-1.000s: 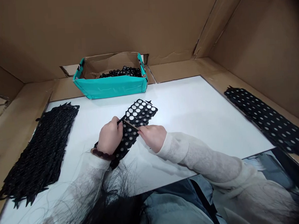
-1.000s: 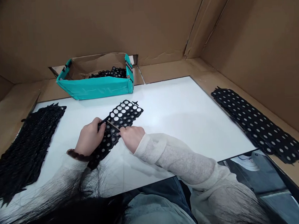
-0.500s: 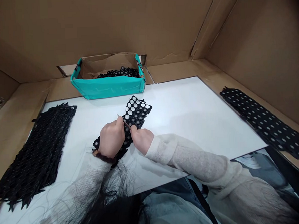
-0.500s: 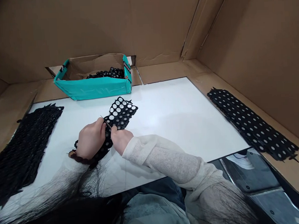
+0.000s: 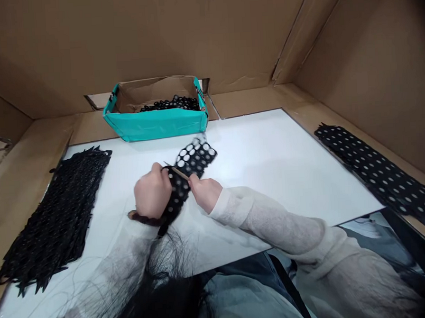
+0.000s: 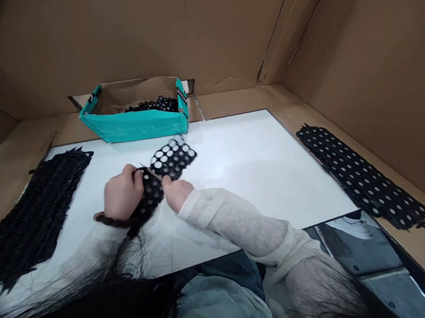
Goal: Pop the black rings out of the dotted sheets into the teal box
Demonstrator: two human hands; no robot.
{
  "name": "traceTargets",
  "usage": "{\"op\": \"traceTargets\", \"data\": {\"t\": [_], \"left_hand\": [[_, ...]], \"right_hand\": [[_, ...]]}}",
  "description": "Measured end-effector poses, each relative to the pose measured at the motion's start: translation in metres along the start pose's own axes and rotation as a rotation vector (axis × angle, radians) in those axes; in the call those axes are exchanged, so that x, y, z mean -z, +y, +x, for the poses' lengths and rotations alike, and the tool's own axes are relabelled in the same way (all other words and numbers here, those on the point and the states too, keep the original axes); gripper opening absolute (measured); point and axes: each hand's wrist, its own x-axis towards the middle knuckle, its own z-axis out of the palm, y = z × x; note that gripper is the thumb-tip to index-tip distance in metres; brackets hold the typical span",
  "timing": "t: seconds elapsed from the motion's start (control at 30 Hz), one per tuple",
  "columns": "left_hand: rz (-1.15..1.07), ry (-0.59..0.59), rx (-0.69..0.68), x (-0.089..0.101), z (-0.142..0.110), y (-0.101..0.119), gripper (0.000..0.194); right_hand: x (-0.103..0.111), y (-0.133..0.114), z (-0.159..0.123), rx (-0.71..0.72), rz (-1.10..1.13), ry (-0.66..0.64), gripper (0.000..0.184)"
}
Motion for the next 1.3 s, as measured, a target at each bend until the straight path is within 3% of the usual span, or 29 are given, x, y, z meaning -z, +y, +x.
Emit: {"op": "traceTargets", "data": {"t": [0.07,0.13,0.43,0.53,0.67,0.73,0.77,0.87,0.97,1.07,1.1,1.17,1.23,1.3], "left_hand": [[0.019,0.001,0.144,0.0,0.009,-0.013,0.031],[0.002,-0.011,0.189,0.0,0.016,-0.023,0.03],[-0.261,-0.046,0.141,-0.01,0.018,-0.029,0.032],[-0.385,-0.062,0.151,-0.013,0.021,-0.035,0.031],[-0.666,-0.017,0.108,-0.004,0.02,-0.034,0.023],[-0.932,-0.109,0.011,0.004,0.015,-0.029,0.025],[-1.075,-0.21,-0.038,0.008,0.012,-0.026,0.026],[-1.423,-0.504,-0.171,0.014,0.001,-0.015,0.028],[-1.535,-0.735,-0.205,0.012,-0.007,-0.005,0.025],[-1.491,-0.791,-0.234,0.007,-0.008,0.001,0.023],[-1.449,-0.782,-0.253,0.006,-0.007,0.002,0.023],[-1.321,-0.738,-0.291,0.005,-0.006,0.004,0.022],[-1.168,-0.685,-0.314,0.006,-0.006,0.007,0.021],[-1.046,-0.707,-0.312,0.007,-0.008,0.012,0.023]], "right_hand": [[0.002,0.005,-0.008,-0.004,-0.025,-0.055,0.032],[0.005,0.01,-0.015,-0.02,-0.047,-0.081,0.034],[0.01,0.02,-0.015,-0.005,0.014,-0.005,0.034],[0.002,0.029,-0.009,-0.01,0.213,0.137,0.03],[-0.005,0.053,0.009,0.019,0.567,0.494,0.031],[-0.003,0.067,0.019,0.016,0.703,0.668,0.033],[-0.001,0.073,0.023,0.005,0.759,0.73,0.034],[0.006,0.083,0.03,-0.052,0.928,0.804,0.036],[0.006,0.075,0.028,-0.089,1.165,0.644,0.035],[0.004,0.057,0.019,-0.112,1.302,0.363,0.031],[0.004,0.052,0.015,-0.116,1.272,0.332,0.03],[0.008,0.047,0.008,-0.105,1.089,0.39,0.029],[0.016,0.047,0.002,-0.099,0.784,0.486,0.025],[0.026,0.052,-0.001,-0.132,0.455,0.493,0.024]]}}
